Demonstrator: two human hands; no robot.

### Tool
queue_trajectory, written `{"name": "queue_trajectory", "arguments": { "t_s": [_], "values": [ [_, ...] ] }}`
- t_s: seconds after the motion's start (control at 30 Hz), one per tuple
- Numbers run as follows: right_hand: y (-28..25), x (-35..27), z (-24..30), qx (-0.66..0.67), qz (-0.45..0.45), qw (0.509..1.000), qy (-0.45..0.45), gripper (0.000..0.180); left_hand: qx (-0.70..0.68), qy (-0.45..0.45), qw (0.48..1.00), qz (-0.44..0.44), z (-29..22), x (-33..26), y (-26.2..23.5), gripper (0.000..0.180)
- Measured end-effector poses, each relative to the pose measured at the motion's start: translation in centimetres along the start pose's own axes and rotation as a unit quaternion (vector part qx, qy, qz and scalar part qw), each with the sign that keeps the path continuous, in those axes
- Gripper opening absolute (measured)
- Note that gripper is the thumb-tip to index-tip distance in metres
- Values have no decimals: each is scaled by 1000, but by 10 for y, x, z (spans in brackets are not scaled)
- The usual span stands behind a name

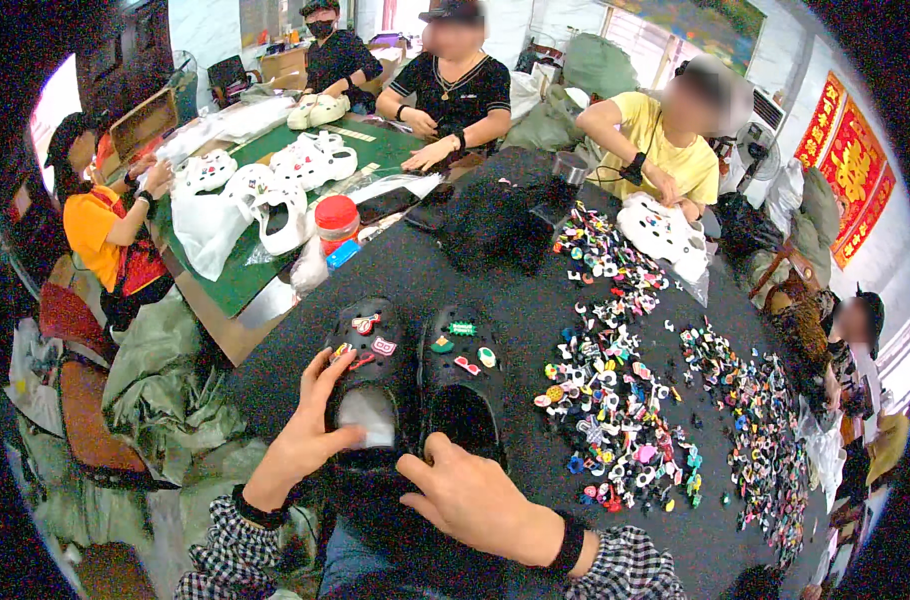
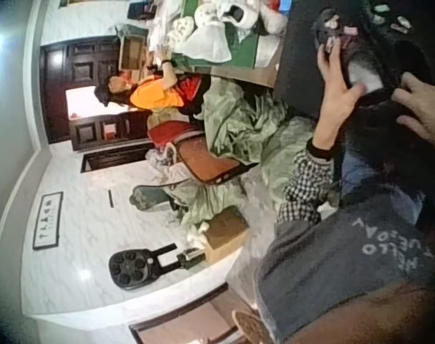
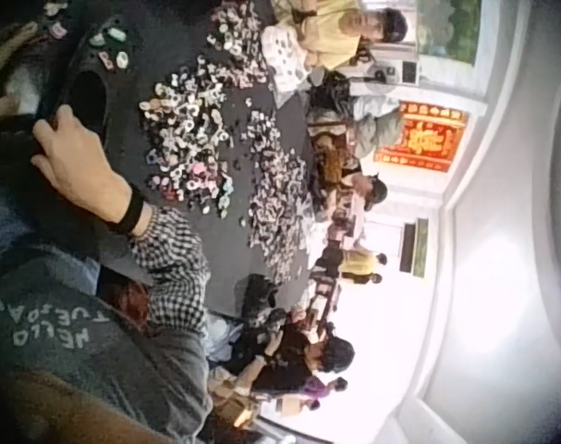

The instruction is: Manually attaching decorative charms to the holes of rubber clog shoes.

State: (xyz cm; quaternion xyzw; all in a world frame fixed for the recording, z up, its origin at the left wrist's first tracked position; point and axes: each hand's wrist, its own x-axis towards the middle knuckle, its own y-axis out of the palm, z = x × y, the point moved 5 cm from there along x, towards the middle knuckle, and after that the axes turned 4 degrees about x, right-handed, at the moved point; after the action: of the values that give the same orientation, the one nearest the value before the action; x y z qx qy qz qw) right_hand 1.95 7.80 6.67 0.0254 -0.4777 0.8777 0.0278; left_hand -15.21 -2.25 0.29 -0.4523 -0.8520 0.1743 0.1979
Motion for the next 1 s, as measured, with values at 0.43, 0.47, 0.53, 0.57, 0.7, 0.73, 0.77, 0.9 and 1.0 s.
{"name": "queue_trajectory", "arguments": {
  "t_s": [0.43,0.47,0.53,0.57,0.7,0.73,0.77,0.9,1.0],
  "values": [
    [13,0,-12,-4,-46,999,-25,32,46,-11,999,11,-11,13,4,93],
    [14,0,-13,1,-48,998,-30,32,48,-2,999,16,-15,15,6,93],
    [14,-1,-12,-28,-55,998,-28,34,34,-41,998,27,-17,18,8,93],
    [15,-2,-12,-23,-58,998,-33,34,40,-35,998,28,-17,20,8,93],
    [21,0,-18,-22,-75,996,-45,36,70,-13,997,24,-19,27,9,84],
    [23,2,-18,-14,-71,996,-48,36,87,-20,996,21,-18,26,7,84],
    [25,4,-18,-6,-66,996,-52,37,103,-27,994,16,-15,26,5,83],
    [23,2,-22,13,-69,996,-64,37,102,-14,995,13,-14,28,7,84],
    [21,1,-19,11,-71,995,-69,37,118,-21,993,0,-11,28,9,82]
  ]
}}
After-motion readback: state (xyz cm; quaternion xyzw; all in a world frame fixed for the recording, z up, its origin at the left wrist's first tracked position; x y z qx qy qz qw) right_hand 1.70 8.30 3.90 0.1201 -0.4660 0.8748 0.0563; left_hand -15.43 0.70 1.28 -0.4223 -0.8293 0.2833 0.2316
